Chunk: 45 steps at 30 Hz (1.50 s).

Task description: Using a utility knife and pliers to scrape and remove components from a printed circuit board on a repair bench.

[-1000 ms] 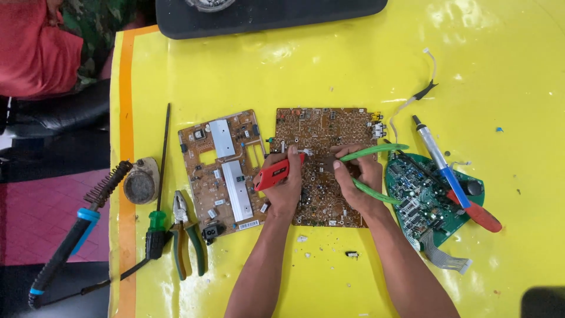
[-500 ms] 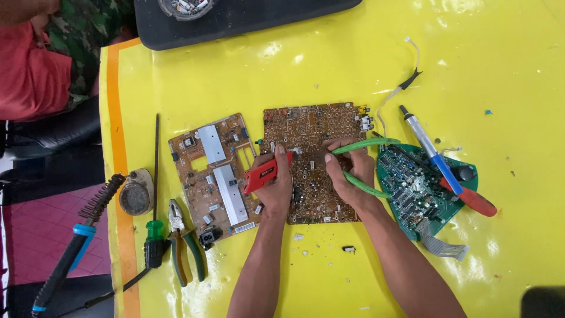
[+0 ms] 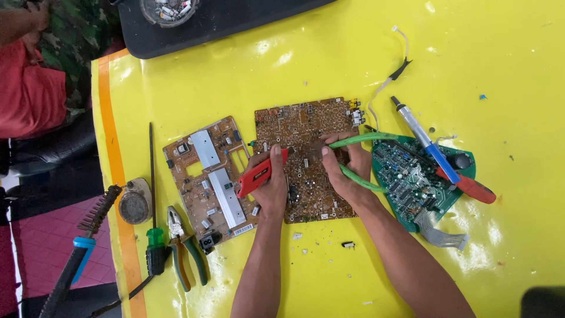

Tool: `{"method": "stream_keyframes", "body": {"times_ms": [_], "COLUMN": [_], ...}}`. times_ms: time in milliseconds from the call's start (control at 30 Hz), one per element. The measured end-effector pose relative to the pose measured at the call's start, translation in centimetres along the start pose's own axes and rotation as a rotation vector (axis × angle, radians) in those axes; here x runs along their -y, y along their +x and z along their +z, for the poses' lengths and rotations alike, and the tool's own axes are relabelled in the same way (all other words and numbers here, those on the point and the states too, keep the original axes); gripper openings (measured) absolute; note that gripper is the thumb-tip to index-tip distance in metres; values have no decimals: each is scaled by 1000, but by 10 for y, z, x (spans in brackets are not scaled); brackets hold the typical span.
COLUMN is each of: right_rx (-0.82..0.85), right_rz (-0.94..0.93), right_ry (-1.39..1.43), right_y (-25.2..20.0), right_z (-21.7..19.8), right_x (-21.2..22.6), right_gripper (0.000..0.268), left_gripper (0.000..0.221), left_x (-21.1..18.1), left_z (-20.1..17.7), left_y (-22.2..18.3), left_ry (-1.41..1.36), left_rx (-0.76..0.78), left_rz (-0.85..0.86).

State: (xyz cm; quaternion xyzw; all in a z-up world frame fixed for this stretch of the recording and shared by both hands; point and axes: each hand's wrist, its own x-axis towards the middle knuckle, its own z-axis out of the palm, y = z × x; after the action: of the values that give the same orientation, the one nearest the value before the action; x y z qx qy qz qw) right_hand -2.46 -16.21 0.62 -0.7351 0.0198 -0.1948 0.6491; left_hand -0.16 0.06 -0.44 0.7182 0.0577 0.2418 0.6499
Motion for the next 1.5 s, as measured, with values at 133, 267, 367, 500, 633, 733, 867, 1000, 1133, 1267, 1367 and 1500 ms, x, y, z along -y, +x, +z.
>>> {"method": "stream_keyframes", "body": {"times_ms": [133, 267, 367, 500, 633, 733, 867, 1000, 1133, 1267, 1367, 1500], "right_rx": [9, 2, -13, -74, -44, -46, -67, -40, -70, -58, -9, -11], "right_rz": [24, 25, 23, -147, -22, -7, 26, 7, -18, 12, 19, 8], "right_ry": [-31, -12, -96, -294, -162, -117, -112, -120, -154, -109, -101, -77], "right_y": [4, 5, 7, 7, 5, 6, 5, 8, 5, 5, 9, 7], "right_z": [0, 0, -1, -2, -4, -4, -5, -6, -6, -6, -6, -5], "right_x": [10, 7, 10, 12, 5, 13, 4, 6, -3, -1, 6, 5], "right_gripper": [11, 9, 11, 8, 7, 6, 7, 7, 6, 7, 6, 6], "left_gripper": [23, 26, 25, 18, 21, 17, 18, 17, 20, 21, 21, 20], "left_x": [8, 4, 5, 4, 2, -4, -12, -9, -12, -13, -11, 0], "left_z": [3, 4, 2, 0, 0, 2, 5, 3, 8, 5, 4, 9], "left_y": [-4, -2, -3, -2, -3, -3, 0, 1, 1, 2, -2, -2], "left_ry": [4, -20, -2, 18, -9, -16, -37, -45, -53, -38, -38, -76], "left_rx": [51, 53, 64, 87, 115, 135, 155, 149, 160, 133, 114, 107], "left_rz": [-12, -25, -16, -3, -37, -5, -24, 24, -2, -9, -6, -59]}}
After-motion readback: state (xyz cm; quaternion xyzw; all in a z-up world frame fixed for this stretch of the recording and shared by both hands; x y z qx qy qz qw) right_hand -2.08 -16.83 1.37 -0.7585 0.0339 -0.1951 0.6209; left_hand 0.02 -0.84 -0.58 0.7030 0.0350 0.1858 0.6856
